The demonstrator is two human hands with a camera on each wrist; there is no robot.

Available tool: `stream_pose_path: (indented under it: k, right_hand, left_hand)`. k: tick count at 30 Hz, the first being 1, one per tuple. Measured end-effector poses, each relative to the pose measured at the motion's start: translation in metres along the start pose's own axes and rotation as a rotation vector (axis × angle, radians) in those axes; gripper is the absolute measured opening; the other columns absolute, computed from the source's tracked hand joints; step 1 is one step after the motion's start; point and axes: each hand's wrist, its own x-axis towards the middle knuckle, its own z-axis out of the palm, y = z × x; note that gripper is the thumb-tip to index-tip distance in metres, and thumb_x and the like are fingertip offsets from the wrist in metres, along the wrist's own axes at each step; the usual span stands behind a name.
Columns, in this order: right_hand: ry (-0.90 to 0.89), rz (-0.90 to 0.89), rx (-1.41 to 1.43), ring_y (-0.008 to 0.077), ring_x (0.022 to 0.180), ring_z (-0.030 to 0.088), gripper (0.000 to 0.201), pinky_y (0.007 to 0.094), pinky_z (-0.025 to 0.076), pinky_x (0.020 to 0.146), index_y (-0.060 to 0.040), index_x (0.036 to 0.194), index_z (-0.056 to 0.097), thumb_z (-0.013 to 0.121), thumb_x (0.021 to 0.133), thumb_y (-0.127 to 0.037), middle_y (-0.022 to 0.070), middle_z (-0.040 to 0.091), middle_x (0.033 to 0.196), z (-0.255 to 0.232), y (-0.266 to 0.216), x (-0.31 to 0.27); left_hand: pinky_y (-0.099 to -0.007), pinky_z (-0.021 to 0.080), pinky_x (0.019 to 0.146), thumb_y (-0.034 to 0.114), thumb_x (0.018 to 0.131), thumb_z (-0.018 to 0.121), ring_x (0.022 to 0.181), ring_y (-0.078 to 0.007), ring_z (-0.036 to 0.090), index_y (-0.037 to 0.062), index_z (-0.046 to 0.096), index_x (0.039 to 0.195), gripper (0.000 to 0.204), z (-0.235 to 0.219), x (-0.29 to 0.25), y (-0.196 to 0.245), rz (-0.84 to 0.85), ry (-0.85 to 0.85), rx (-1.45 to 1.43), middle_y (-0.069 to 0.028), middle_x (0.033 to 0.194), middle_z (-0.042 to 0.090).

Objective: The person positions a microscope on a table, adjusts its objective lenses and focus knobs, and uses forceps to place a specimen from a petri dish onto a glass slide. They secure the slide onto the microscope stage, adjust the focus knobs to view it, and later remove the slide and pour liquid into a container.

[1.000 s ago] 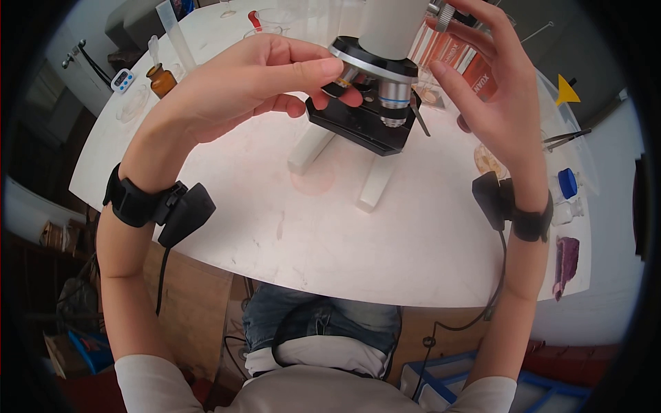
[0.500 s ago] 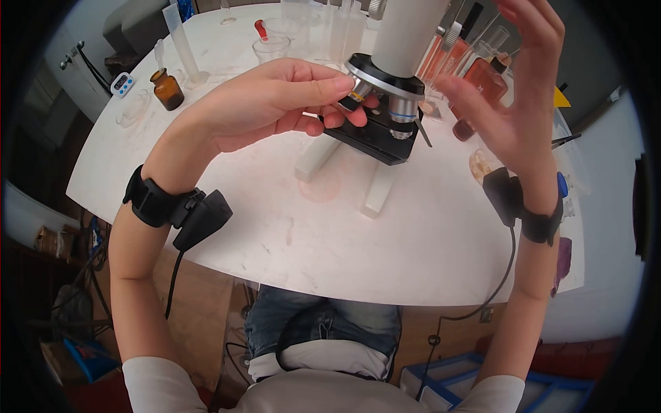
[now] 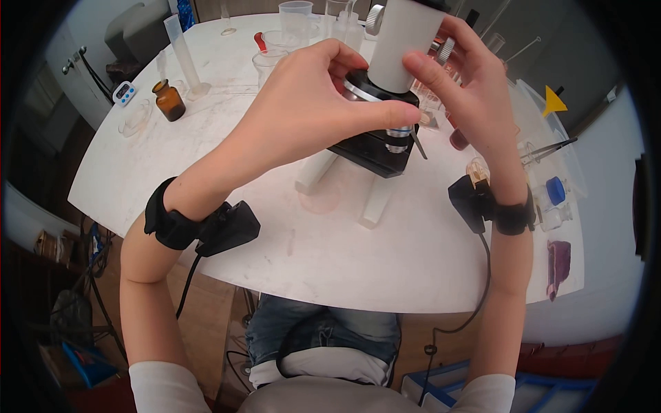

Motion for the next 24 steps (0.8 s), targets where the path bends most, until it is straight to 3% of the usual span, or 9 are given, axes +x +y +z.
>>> stream_pose_path:
  k: [2,3,5,8,11,14,17,24]
  right_hand:
    - [-0.078,-0.034,0.45,0.0196,0.104,0.048,0.049,0.0306,0.037,0.091,0.0035,0.113,0.045,0.069,0.075,-0.014,0.0125,0.052,0.106,0.002,0.008,0.002]
    - [-0.071,-0.029,0.452,0.0196,0.104,0.048,0.049,0.0306,0.037,0.091,0.0035,0.113,0.045,0.069,0.075,-0.014,0.0125,0.052,0.106,0.002,0.011,0.003]
    - [-0.014,-0.217,0.226,0.0186,0.099,0.051,0.044,0.0292,0.04,0.087,0.0052,0.11,0.048,0.069,0.075,-0.012,0.011,0.054,0.103,0.001,0.015,0.005]
    - [-0.016,-0.267,0.153,0.0192,0.099,0.052,0.046,0.03,0.041,0.085,0.0048,0.111,0.048,0.07,0.075,-0.015,0.0119,0.054,0.104,0.0,0.016,0.007]
    - [-0.003,-0.273,0.191,0.0208,0.098,0.053,0.047,0.0312,0.041,0.084,0.0048,0.111,0.048,0.07,0.075,-0.018,0.0138,0.055,0.104,0.001,0.014,0.007]
    - [0.007,-0.251,0.004,0.0223,0.098,0.054,0.048,0.0319,0.041,0.084,0.0048,0.11,0.049,0.069,0.076,-0.022,0.0151,0.056,0.103,-0.006,-0.011,-0.001]
    - [0.016,-0.274,0.143,0.0234,0.098,0.054,0.048,0.0321,0.042,0.083,0.0048,0.11,0.049,0.069,0.076,-0.023,0.016,0.056,0.103,0.001,0.015,0.006]
    - [0.014,-0.239,0.115,0.0242,0.098,0.054,0.049,0.0325,0.042,0.083,0.005,0.11,0.049,0.069,0.076,-0.024,0.0169,0.056,0.102,0.001,0.017,0.005]
  left_hand:
    - [-0.0237,0.045,0.066,0.042,0.06,0.077,0.076,-0.0139,0.056,-0.007,0.053,0.104,0.071,0.003,0.004,-0.004,-0.005,-0.007,-0.102,-0.011,0.088,0.059]
    - [-0.025,0.045,0.066,0.045,0.054,0.079,0.076,-0.0169,0.057,-0.0104,0.053,0.103,0.079,0.004,0.005,-0.005,-0.012,-0.011,-0.206,-0.0138,0.084,0.059]
    - [-0.0254,0.045,0.067,0.043,0.055,0.08,0.078,-0.0166,0.057,-0.0101,0.051,0.107,0.08,-0.001,0.006,0.0,-0.065,-0.069,-0.263,-0.014,0.086,0.06]
    - [-0.0265,0.045,0.074,0.036,0.059,0.08,0.083,-0.0164,0.058,-0.0085,0.042,0.118,0.083,-0.008,0.01,-0.004,-0.111,-0.172,-0.338,-0.0142,0.09,0.061]
    - [-0.026,0.041,0.085,0.034,0.066,0.075,0.095,-0.0167,0.055,-0.0053,0.036,0.124,0.08,-0.016,0.017,-0.016,-0.01,-0.363,-0.431,-0.0143,0.099,0.059]
    - [-0.0265,0.04,0.086,0.035,0.069,0.073,0.098,-0.0163,0.053,-0.0048,0.035,0.126,0.08,-0.017,0.022,-0.028,-0.051,-0.468,-0.516,-0.0143,0.104,0.057]
    - [-0.027,0.041,0.084,0.034,0.07,0.072,0.096,-0.0162,0.053,-0.0041,0.034,0.128,0.08,-0.018,0.029,-0.034,-0.054,-0.536,-0.58,-0.0139,0.106,0.056]
    - [-0.0261,0.042,0.082,0.03,0.067,0.073,0.095,-0.0165,0.054,-0.0055,0.039,0.123,0.075,-0.016,0.028,-0.025,-0.069,-0.505,-0.595,-0.014,0.103,0.057]
